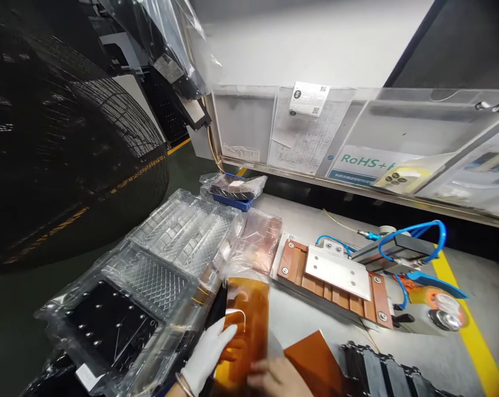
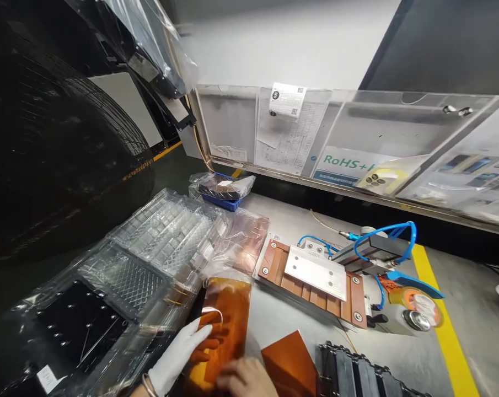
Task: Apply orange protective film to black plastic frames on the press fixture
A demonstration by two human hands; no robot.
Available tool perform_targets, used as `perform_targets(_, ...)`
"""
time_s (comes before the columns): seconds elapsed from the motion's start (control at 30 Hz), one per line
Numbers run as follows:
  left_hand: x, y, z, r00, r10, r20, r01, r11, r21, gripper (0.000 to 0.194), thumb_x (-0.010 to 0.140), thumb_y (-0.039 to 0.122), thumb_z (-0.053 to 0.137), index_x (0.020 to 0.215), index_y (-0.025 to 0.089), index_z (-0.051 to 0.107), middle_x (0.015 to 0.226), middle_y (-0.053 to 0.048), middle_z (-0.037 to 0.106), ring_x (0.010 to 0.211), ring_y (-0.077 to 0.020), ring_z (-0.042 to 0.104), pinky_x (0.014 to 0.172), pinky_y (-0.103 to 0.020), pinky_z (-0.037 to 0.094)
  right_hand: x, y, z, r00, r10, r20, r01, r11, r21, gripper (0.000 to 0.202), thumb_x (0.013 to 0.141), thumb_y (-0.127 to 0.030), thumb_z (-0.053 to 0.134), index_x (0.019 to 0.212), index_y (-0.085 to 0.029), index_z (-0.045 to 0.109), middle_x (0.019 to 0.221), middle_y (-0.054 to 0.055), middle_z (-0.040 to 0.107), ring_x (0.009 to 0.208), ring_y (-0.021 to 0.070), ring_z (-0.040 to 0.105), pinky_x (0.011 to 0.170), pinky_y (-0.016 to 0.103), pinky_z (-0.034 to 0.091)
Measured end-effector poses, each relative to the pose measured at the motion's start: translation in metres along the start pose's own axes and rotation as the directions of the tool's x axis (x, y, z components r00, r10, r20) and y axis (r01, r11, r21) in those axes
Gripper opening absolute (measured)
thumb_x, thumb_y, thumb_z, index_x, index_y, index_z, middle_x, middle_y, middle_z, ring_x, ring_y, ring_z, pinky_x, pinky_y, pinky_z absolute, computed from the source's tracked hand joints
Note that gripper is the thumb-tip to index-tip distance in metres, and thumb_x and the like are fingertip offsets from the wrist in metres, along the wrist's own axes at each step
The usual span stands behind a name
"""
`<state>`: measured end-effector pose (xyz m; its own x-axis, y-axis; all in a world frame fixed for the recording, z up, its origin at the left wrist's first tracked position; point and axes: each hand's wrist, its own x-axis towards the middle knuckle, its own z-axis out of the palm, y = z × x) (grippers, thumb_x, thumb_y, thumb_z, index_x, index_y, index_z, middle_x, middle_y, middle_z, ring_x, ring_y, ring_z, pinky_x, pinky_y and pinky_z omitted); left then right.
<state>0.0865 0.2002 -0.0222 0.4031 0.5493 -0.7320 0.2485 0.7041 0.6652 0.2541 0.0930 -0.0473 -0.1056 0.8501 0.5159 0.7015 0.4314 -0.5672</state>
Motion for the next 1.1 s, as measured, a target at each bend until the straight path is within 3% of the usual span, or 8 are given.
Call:
perform_targets(0.07, -0.005, 0.005, 0.015, 0.999, 0.047, 0.009, -0.048, 0.972, 0.229, 0.068, 0.083, 0.053, 0.056, 0.136, 0.011, 0.046, 0.118, -0.015, 0.062, 0.092, -0.0206, 0.065, 0.067, -0.025, 0.054, 0.014, 0.003, -0.022, 0.961, 0.240, 0.133, -0.238, 0.971, -0.034, 0.033, 0.094, -0.037, 0.051, 0.124, -0.024, 0.054, 0.118, 0.003, 0.063, 0.106, 0.0117, 0.060, 0.089, 0.021, 0.048)
perform_targets(0.17, -0.007, 0.007, 0.036, 0.979, 0.176, 0.107, -0.205, 0.876, 0.437, 0.055, 0.089, 0.042, 0.044, 0.135, 0.012, 0.049, 0.125, -0.015, 0.059, 0.098, -0.0199, 0.065, 0.077, -0.027, 0.056, 0.038, 0.009, -0.050, 0.895, 0.447, 0.001, -0.444, 0.889, -0.113, 0.041, 0.092, -0.032, 0.053, 0.133, -0.027, 0.047, 0.125, 0.007, 0.057, 0.114, 0.0165, 0.056, 0.094, 0.029, 0.051)
perform_targets(0.33, -0.006, 0.008, 0.057, 0.827, 0.433, 0.358, -0.556, 0.542, 0.630, 0.040, 0.093, 0.031, 0.040, 0.126, 0.020, 0.059, 0.125, -0.009, 0.060, 0.115, -0.0169, 0.058, 0.103, -0.027, 0.043, 0.045, 0.006, -0.079, 0.902, 0.404, -0.153, -0.430, 0.875, -0.222, 0.035, 0.088, -0.028, 0.059, 0.123, -0.027, 0.056, 0.111, 0.009, 0.062, 0.097, 0.0201, 0.062, 0.078, 0.036, 0.057)
perform_targets(0.57, -0.003, 0.011, 0.074, 0.659, 0.477, 0.582, -0.713, 0.148, 0.686, 0.024, 0.089, 0.022, 0.041, 0.092, 0.020, 0.065, 0.088, -0.005, 0.069, 0.084, -0.0151, 0.068, 0.087, -0.020, 0.051, 0.022, -0.012, -0.109, 0.951, 0.288, -0.110, -0.304, 0.936, -0.176, 0.030, 0.084, -0.020, 0.060, 0.114, -0.020, 0.057, 0.107, 0.003, 0.069, 0.094, 0.0150, 0.066, 0.080, 0.027, 0.054)
perform_targets(0.7, -0.005, 0.010, 0.088, 0.702, 0.466, 0.538, -0.675, 0.196, 0.711, 0.020, 0.087, 0.024, 0.046, 0.093, 0.021, 0.065, 0.087, -0.003, 0.070, 0.079, -0.0152, 0.068, 0.078, -0.018, 0.052, 0.005, -0.012, -0.107, 0.895, 0.422, -0.144, -0.417, 0.907, 0.063, 0.020, 0.084, -0.010, 0.053, 0.101, -0.019, 0.059, 0.095, 0.002, 0.070, 0.086, 0.0119, 0.067, 0.077, 0.021, 0.052)
perform_targets(0.83, -0.012, 0.018, 0.103, 0.823, 0.323, 0.467, -0.567, 0.416, 0.711, 0.026, 0.089, 0.033, 0.048, 0.107, 0.023, 0.063, 0.097, -0.002, 0.069, 0.088, -0.0144, 0.066, 0.077, -0.018, 0.051, -0.006, -0.014, -0.115, 0.598, 0.801, 0.020, -0.702, 0.511, 0.495, 0.019, 0.090, -0.032, 0.053, 0.091, -0.015, 0.061, 0.087, 0.006, 0.068, 0.081, 0.0140, 0.066, 0.073, 0.021, 0.052)
perform_targets(0.9, -0.017, 0.024, 0.109, 0.855, 0.257, 0.451, -0.518, 0.478, 0.709, 0.026, 0.088, 0.033, 0.048, 0.105, 0.022, 0.064, 0.092, -0.001, 0.069, 0.085, -0.0150, 0.065, 0.075, -0.019, 0.050, -0.006, -0.016, -0.124, 0.509, 0.848, 0.146, -0.735, 0.340, 0.586, 0.028, 0.089, -0.042, 0.056, 0.093, -0.015, 0.061, 0.092, 0.009, 0.068, 0.088, 0.0170, 0.066, 0.080, 0.025, 0.052)
perform_targets(1.1, -0.027, 0.037, 0.119, 0.865, 0.242, 0.440, -0.496, 0.544, 0.677, 0.016, 0.082, 0.023, 0.053, 0.090, 0.022, 0.066, 0.093, 0.002, 0.068, 0.086, -0.0132, 0.063, 0.079, -0.020, 0.045, -0.011, -0.015, -0.139, 0.489, 0.828, 0.273, -0.700, 0.187, 0.689, 0.030, 0.088, -0.046, 0.057, 0.098, -0.018, 0.058, 0.101, 0.008, 0.065, 0.096, 0.0168, 0.062, 0.088, 0.028, 0.047)
